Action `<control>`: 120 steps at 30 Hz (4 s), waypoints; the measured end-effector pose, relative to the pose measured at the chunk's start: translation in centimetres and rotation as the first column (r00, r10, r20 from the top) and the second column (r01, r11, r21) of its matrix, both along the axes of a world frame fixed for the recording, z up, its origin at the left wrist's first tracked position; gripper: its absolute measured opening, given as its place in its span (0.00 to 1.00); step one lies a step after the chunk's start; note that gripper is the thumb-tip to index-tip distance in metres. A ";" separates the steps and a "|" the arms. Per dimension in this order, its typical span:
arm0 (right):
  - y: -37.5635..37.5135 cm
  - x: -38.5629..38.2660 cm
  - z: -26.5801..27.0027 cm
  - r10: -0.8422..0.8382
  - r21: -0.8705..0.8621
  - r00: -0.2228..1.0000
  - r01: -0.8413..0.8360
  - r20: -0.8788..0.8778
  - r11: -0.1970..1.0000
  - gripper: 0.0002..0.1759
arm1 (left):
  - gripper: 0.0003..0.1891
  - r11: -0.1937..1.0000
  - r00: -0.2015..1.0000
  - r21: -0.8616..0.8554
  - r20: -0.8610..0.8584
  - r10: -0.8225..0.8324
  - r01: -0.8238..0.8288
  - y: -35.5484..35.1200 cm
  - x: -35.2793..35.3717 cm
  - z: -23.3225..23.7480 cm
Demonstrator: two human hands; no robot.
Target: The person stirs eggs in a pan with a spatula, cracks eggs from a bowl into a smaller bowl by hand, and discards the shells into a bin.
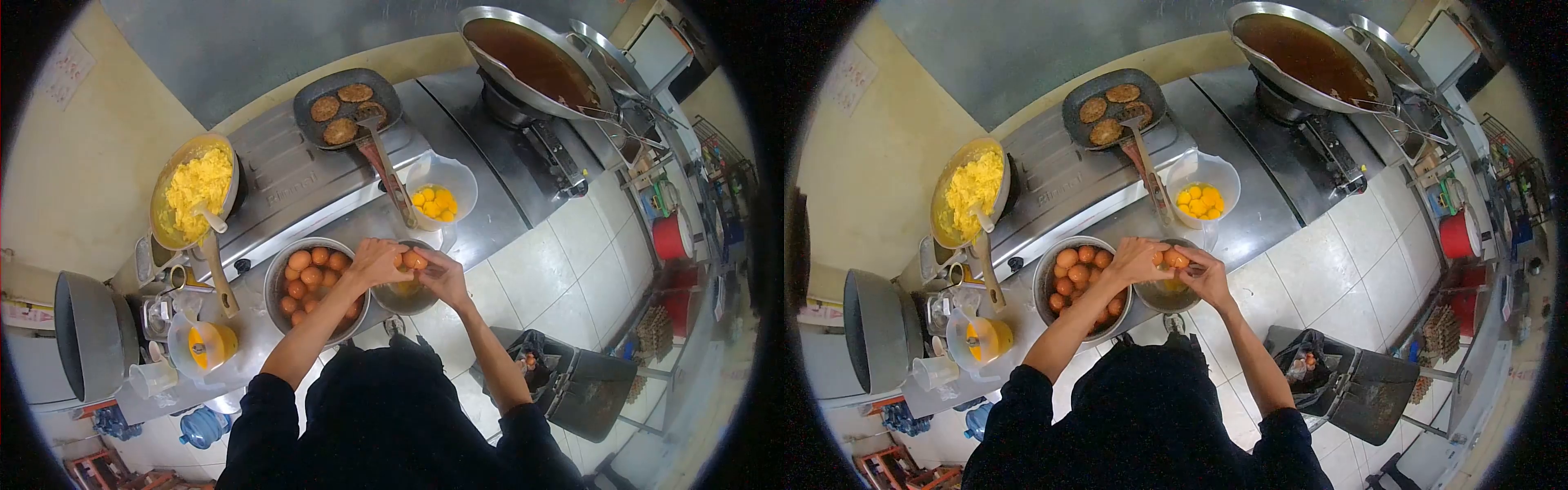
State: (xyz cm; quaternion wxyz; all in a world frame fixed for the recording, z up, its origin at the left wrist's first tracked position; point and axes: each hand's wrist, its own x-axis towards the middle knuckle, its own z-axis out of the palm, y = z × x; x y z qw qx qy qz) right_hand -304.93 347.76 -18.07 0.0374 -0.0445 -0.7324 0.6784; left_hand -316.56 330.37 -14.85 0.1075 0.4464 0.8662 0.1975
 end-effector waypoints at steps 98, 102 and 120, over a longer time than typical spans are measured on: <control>-0.8 0.5 2.6 0.168 -0.369 0.983 -0.128 0.078 0.921 0.30 | 0.17 0.790 0.191 0.212 0.974 -0.122 -0.575 -5.0 1.6 -0.1; -0.8 0.0 1.4 0.139 0.218 0.990 -0.138 0.013 0.966 0.29 | 0.18 0.827 0.323 0.247 0.943 -0.084 -0.504 -4.1 1.8 -0.3; -0.3 -0.5 -0.2 0.135 0.483 0.976 -0.035 -0.173 0.875 0.27 | 0.26 0.962 0.930 0.268 0.364 -0.048 -0.055 -1.4 1.2 -0.5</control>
